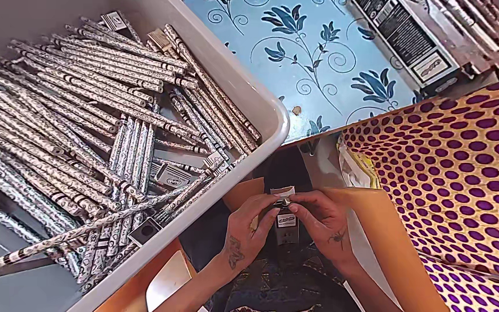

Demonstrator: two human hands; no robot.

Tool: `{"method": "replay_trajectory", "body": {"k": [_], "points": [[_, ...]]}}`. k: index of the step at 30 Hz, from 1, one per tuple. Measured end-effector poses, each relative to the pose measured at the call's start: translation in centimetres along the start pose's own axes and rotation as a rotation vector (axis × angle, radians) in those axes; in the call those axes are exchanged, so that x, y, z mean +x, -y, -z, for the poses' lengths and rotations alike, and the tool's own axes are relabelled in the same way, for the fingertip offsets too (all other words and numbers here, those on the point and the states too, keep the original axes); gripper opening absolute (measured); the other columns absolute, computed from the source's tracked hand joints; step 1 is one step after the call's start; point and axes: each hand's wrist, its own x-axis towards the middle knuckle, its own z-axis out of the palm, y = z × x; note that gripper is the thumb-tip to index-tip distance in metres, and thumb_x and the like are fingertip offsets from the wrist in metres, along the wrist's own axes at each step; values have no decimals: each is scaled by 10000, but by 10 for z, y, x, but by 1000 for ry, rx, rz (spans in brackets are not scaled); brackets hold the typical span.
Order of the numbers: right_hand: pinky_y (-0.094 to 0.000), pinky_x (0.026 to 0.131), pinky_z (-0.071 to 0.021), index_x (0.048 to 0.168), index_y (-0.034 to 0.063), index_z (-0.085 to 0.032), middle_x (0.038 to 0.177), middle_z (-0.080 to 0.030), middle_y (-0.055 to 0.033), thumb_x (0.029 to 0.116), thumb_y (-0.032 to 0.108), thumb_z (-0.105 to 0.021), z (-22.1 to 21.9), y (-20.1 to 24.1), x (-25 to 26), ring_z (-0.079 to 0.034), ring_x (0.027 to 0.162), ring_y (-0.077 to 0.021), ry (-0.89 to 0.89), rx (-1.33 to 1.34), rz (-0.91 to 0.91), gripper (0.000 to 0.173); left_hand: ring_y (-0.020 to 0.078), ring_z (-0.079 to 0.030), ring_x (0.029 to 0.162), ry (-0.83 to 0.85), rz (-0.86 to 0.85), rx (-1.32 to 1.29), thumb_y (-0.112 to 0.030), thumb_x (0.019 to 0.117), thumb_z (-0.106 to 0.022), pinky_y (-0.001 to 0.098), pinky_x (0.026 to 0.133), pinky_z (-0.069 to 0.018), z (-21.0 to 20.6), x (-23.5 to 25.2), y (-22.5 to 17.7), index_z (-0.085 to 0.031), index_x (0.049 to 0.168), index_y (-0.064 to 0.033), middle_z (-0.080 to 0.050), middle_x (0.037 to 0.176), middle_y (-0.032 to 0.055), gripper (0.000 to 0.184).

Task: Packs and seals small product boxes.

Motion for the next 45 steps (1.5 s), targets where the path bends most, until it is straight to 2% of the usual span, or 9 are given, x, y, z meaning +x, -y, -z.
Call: {"method": "replay_trajectory", "body": {"k": [7,10,12,16,19,22,26,32,45], "points": [[-180,859,-571,917,138,-771,1008,-740,85,961,140,-646,5,11,6,-682,973,2,32,94,-210,133,9,-665,955,7,166,-101,-131,1008,-611,158,832,-557,6,0,-8,-740,1049,40,-712,1073,99,218],[-177,787,-572,883,144,-758,921,-737,78,935,143,-668,14,15,19,-685,878,-5,96,55,-243,104,18,-669,990,-11,146,-66,-144,1000,-634,157,834,-566,6,2,-12,-764,1032,17,-695,1122,116,209],[-174,739,-576,963,140,-681,885,-716,61,909,96,-690,14,18,25,-683,813,-20,121,57,-240,70,24,-677,981,-27,121,-58,-128,990,-646,161,831,-573,6,3,-12,-765,1021,25,-699,1110,122,196],[-180,775,-588,1287,108,-642,977,-730,58,937,142,-691,17,12,35,-697,850,-24,236,49,-232,355,39,-698,950,-99,119,-110,-81,966,-670,185,822,-594,5,3,-6,-757,1022,49,-727,1067,105,166],[-164,757,-581,1129,99,-743,992,-742,89,984,243,-664,18,5,40,-685,847,13,276,16,-169,219,35,-708,884,-192,168,-191,-58,920,-716,211,775,-614,0,4,-6,-660,1029,39,-724,1009,37,156],[-158,727,-578,1063,88,-748,936,-742,75,973,156,-652,15,6,41,-683,799,7,218,-2,-194,147,37,-718,876,-195,226,-200,-69,907,-732,216,768,-615,-2,7,-9,-563,1112,41,-724,1020,24,288],[-158,753,-568,1092,91,-723,965,-741,69,960,154,-647,15,7,41,-681,842,5,192,1,-247,165,27,-713,880,-129,257,-171,-72,922,-707,186,784,-598,2,12,-11,-650,1177,119,-741,1066,93,323],[-149,748,-564,1025,171,-753,927,-731,110,970,163,-635,16,6,35,-673,829,17,196,-4,-251,131,-13,-692,811,-77,263,-145,-100,955,-690,164,761,-597,9,15,-11,-720,1064,40,-741,981,8,180],[-158,801,-572,980,117,-755,1023,-739,80,961,131,-637,13,9,34,-683,940,6,220,70,-205,120,-12,-686,764,-62,378,-248,-99,970,-661,168,706,-596,14,20,-12,-731,1011,-5,-735,937,-37,125]]}}
